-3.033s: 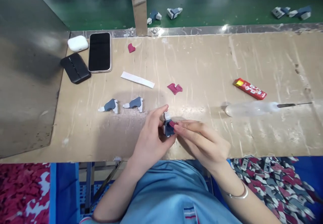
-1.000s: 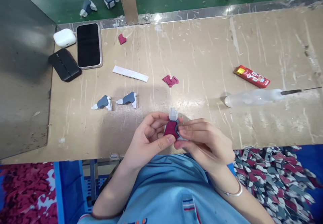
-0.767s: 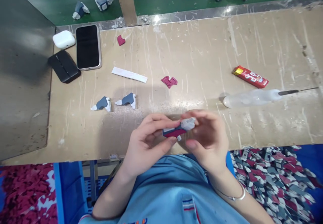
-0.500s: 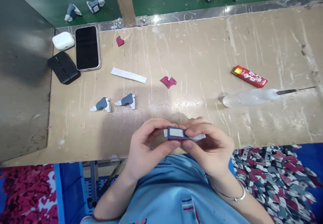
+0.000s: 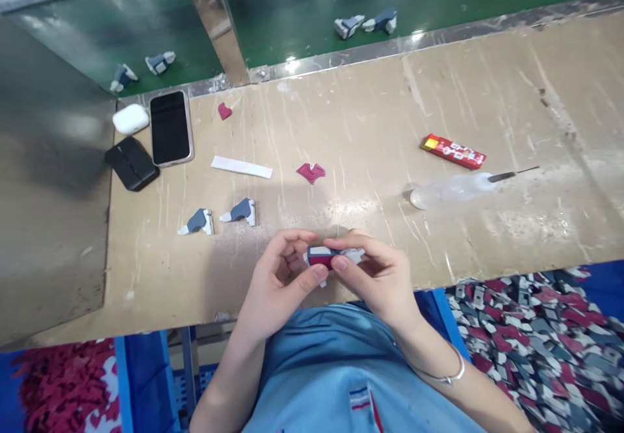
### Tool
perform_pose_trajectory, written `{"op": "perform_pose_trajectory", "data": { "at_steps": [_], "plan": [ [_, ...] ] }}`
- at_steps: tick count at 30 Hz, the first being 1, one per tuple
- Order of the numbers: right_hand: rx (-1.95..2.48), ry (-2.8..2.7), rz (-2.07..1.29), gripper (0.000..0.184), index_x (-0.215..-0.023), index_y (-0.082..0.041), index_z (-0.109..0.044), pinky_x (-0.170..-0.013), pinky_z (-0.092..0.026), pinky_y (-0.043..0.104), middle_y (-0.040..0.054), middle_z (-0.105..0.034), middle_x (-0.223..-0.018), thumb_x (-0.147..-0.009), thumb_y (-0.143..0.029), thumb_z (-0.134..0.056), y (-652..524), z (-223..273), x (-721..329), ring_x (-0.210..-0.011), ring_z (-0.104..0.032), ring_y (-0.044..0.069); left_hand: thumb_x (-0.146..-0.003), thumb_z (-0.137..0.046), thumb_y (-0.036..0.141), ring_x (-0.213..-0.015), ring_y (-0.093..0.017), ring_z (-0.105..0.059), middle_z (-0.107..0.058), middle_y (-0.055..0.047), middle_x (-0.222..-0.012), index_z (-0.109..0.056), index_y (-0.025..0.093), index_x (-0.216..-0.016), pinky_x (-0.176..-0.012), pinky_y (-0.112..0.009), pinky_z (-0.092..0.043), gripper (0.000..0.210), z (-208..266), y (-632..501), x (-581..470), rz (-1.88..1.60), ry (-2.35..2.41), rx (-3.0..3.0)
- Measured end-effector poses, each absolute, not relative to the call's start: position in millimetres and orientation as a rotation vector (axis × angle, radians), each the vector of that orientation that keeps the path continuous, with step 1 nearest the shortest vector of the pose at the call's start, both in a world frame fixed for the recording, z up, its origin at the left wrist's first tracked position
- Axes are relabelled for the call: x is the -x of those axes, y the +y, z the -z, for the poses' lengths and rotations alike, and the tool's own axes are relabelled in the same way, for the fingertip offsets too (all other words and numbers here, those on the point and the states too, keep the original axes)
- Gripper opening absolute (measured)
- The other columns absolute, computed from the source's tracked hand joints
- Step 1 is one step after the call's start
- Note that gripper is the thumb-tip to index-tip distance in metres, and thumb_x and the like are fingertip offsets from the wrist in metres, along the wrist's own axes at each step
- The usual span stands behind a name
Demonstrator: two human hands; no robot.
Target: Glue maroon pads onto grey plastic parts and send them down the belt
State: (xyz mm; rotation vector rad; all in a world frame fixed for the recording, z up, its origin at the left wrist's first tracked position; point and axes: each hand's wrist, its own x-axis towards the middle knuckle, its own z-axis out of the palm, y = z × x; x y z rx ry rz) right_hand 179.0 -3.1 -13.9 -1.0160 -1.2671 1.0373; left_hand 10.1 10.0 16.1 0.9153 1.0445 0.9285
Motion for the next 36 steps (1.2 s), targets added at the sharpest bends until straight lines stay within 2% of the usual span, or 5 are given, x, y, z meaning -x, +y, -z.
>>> {"op": "perform_pose_trajectory", "data": {
  "at_steps": [11, 16, 23, 32, 36],
  "plan": [
    [0.903, -1.568, -0.555, 0.025, -0.113, -0.021, -0.082, -0.064, -0.063, 0.023, 0.0035, -0.075, -0.087, -0.104, -0.043, -0.075, 2.4, 11.2, -211.5, -0.071, -0.072, 0.015, -0.071, -0.093, 0.071, -0.087, -0.02, -0.072, -0.074, -0.003, -0.1, -0.062, 0.028, -0.135, -0.08, -0.029, -0.06, 0.083, -23.1, 11.3, -4.6, -0.761, 0.999, -1.294],
    [0.865, -1.536, -0.551, 0.029, -0.111, -0.02, -0.08, -0.06, -0.062, 0.022, 0.0035, -0.073, -0.085, -0.105, -0.047, -0.073, -1.3, 15.4, -212.1, -0.069, -0.071, 0.014, -0.086, -0.094, 0.022, -0.096, -0.021, -0.079, -0.083, -0.003, -0.102, -0.079, 0.029, -0.108, -0.087, -0.03, -0.064, 0.027, -20.9, 10.7, -22.5, -1.15, 0.98, -1.763],
    [0.789, -1.453, -0.637, 0.022, -0.114, -0.023, -0.073, -0.075, -0.068, 0.03, 0.0056, -0.079, -0.093, -0.105, -0.042, -0.075, -0.8, 21.5, -207.1, -0.084, -0.078, 0.02, -0.084, -0.091, 0.015, -0.08, -0.023, -0.081, -0.085, -0.003, -0.087, -0.081, 0.027, -0.097, -0.086, -0.037, -0.066, 0.021, -20.5, 16.6, -31.0, -1.249, 1.002, -1.879],
    [0.908, -1.499, -0.574, 0.019, -0.106, -0.023, -0.071, -0.061, -0.067, 0.028, 0.0027, -0.076, -0.081, -0.112, -0.04, -0.064, 0.1, 1.6, -230.7, -0.068, -0.076, 0.019, -0.086, -0.091, 0.051, -0.085, -0.022, -0.077, -0.081, -0.005, -0.099, -0.072, 0.024, -0.104, -0.07, -0.028, -0.058, 0.037, -60.3, 71.8, -23.4, -0.305, 0.746, -1.929],
    [1.208, -1.262, -0.27, 0.018, -0.099, -0.027, -0.08, -0.053, -0.065, 0.038, 0.0044, -0.077, -0.079, -0.098, -0.044, -0.083, -38.0, 16.0, -295.3, -0.065, -0.076, 0.026, -0.094, -0.077, 0.06, -0.126, -0.033, -0.072, -0.076, -0.014, -0.138, -0.071, 0.025, -0.137, -0.106, -0.046, -0.059, 0.056, -64.0, 188.7, -40.3, -0.308, 0.958, -2.189]
  ]
}}
